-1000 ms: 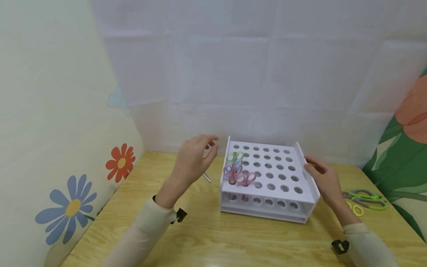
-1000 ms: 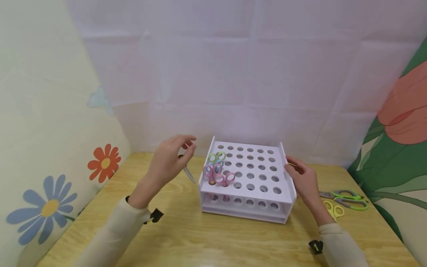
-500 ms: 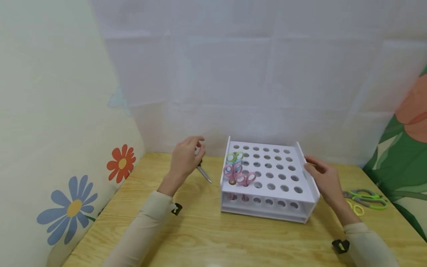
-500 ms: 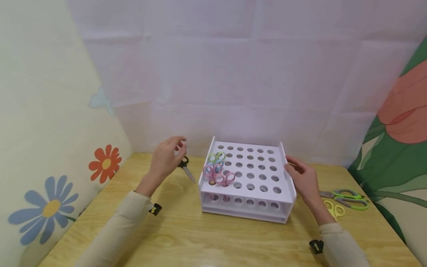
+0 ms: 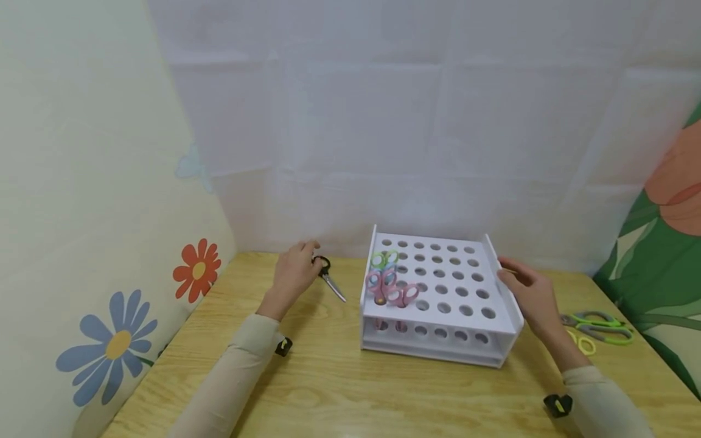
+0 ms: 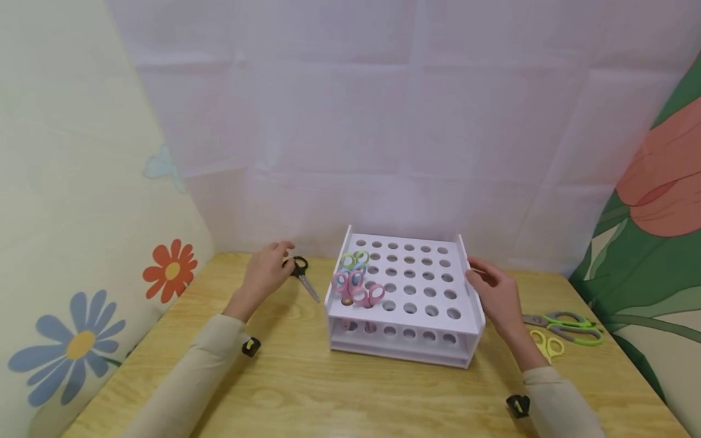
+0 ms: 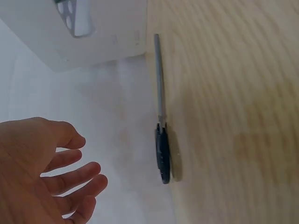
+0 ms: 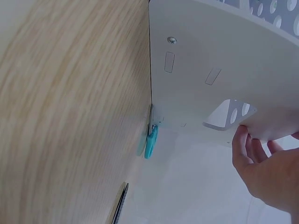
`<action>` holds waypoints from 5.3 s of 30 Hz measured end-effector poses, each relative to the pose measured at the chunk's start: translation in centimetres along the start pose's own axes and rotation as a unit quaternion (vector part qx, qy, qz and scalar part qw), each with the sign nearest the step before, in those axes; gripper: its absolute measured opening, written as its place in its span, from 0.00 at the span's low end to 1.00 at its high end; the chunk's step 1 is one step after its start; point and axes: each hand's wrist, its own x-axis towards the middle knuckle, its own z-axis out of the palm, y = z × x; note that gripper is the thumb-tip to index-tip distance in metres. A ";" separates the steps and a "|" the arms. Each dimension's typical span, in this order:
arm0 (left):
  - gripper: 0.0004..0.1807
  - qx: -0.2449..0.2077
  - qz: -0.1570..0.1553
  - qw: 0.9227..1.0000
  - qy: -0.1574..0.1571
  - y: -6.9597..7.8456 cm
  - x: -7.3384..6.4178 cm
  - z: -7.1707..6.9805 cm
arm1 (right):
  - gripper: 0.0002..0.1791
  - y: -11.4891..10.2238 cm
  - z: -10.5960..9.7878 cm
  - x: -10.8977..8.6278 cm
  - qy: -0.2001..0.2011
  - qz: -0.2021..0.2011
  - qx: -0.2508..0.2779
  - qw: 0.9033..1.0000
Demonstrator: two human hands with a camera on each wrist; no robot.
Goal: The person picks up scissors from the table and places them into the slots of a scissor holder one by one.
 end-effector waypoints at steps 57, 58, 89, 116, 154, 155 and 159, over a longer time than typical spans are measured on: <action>0.18 -0.083 -0.201 0.953 -0.210 -1.9 5.3 2.4 | 0.26 0.0 0.1 -0.1 -0.004 -0.012 0.004 1.000; 0.18 -0.085 -0.202 0.953 -0.211 -1.9 5.3 2.4 | 0.26 0.0 0.1 -0.1 -0.003 -0.012 0.004 1.000; 0.07 -0.323 -0.208 0.893 -0.234 -2.7 4.8 2.2 | 0.27 0.0 -0.1 0.2 -0.007 -0.017 0.001 1.000; 0.19 -0.282 -0.075 0.940 -0.179 -0.6 5.1 -3.4 | 0.26 0.6 0.4 0.0 -0.008 -0.014 0.027 1.000; 0.20 -0.263 0.084 0.961 0.017 8.7 2.5 -16.4 | 0.25 0.3 0.8 0.8 -0.004 -0.023 0.034 0.999; 0.20 -0.263 0.085 0.961 0.019 8.9 2.6 -16.5 | 0.25 0.3 0.8 0.8 -0.004 -0.021 0.035 0.999; 0.20 -0.271 0.094 0.957 0.032 10.0 2.9 -16.8 | 0.25 0.5 0.7 0.9 -0.006 -0.015 0.039 0.999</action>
